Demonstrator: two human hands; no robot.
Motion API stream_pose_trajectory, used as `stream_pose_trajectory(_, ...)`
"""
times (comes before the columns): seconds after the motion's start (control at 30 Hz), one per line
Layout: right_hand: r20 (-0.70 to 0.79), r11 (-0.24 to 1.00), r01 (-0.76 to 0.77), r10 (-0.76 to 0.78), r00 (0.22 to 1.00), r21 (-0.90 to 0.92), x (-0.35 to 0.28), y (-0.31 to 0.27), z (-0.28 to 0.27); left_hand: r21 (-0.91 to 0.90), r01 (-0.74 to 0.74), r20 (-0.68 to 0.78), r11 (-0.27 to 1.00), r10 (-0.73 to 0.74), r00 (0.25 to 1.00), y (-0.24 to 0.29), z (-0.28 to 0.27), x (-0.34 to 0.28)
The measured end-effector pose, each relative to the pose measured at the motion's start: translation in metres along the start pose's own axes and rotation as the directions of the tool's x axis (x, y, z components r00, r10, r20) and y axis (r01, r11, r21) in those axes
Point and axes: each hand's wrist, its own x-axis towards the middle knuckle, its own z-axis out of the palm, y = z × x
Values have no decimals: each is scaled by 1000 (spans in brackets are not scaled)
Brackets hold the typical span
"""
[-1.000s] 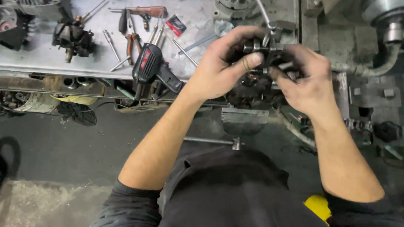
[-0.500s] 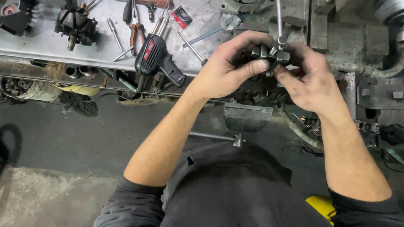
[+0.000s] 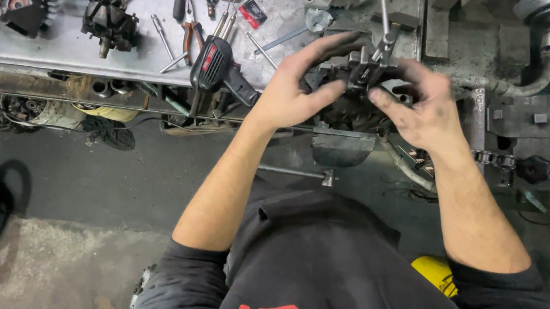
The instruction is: The person disassembles a mechanical component, likely a starter motor, using a T-handle wrench and a hammer. They remove bolts and separate the housing, then place the parts on a workbench cluttered with other automotive components like alternators and clutches.
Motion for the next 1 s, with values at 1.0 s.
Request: stream_pose_trajectory(1.0, -106, 993, -118, 117, 987, -3, 3, 4, 5, 119, 20, 6, 993, -21, 1000, -44, 8, -2)
